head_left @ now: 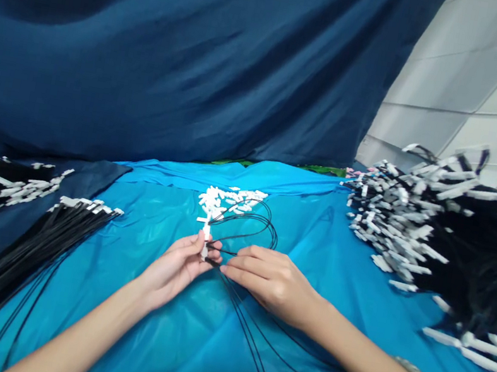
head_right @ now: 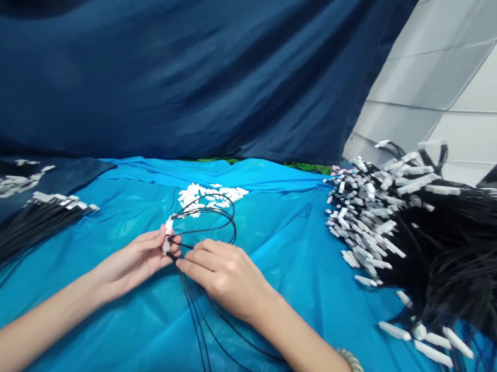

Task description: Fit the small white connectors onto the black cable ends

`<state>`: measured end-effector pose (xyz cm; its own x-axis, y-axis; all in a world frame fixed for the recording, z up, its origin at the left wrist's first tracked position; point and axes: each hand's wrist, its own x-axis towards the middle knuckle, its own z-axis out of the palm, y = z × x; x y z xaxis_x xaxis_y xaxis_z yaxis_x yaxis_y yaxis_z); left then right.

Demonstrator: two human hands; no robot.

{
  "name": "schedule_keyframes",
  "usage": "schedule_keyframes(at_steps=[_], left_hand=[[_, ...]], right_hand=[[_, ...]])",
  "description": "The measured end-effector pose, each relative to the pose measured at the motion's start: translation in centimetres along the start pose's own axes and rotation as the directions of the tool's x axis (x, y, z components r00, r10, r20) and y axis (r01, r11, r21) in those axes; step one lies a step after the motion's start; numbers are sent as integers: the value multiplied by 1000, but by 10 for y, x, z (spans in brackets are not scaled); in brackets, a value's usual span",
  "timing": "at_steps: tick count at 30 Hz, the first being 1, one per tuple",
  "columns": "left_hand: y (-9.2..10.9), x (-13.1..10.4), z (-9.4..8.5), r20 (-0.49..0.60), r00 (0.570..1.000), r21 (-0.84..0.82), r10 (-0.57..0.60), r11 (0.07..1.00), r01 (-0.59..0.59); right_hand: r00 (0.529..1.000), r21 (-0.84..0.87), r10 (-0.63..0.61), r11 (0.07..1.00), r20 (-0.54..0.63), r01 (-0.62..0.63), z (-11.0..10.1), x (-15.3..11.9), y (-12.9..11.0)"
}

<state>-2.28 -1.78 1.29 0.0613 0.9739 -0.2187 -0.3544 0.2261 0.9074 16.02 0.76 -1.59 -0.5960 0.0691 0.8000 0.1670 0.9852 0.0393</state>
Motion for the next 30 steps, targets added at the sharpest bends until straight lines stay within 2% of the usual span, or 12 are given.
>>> schedule_keyframes(at_steps=[4, 8, 11, 14, 19, 22, 25, 27, 29, 30], left_hand=[[0, 1, 0, -6, 1000, -6, -2, 1000, 2], [0, 2, -1, -19, 1000, -14, -8, 1000, 8], [0, 2, -2, -25, 1000, -26, 0, 1000, -1], [0, 3, -3, -26, 1000, -30, 8, 1000, -8], [1, 3, -2, -28, 1000, -32, 8, 999, -9], [1, 3, -3, -16, 1000, -36, 11, 999, -12], [0, 4, -3, -7, 1000, -23, 10, 1000, -11], [0, 4, -3, -2, 1000, -10, 7, 1000, -7], [0, 3, -2, -5, 1000, -3, 6, 1000, -6], [0, 3, -2, -9, 1000, -3, 6, 1000, -6]], right_hand=[[1000, 55, 20, 998, -12, -19, 0, 0, -1], [991, 220, 117, 970, -64, -100, -1, 1, -1], [982, 310, 148, 945, -121, -104, -2, 2, 0], [984, 262, 113, 962, -136, -75, -5, 2, 0], [997, 60, 5, 998, -77, 0, -9, 1, 0], [997, 47, -6, 999, -76, 9, -8, 1, 0], [995, 173, 78, 983, -59, -66, -9, 4, -2], [982, 311, 184, 937, -42, -162, -11, 6, -5], [940, 455, 338, 845, -46, -282, -14, 10, -9], [902, 527, 430, 777, -45, -345, -17, 12, -10]])
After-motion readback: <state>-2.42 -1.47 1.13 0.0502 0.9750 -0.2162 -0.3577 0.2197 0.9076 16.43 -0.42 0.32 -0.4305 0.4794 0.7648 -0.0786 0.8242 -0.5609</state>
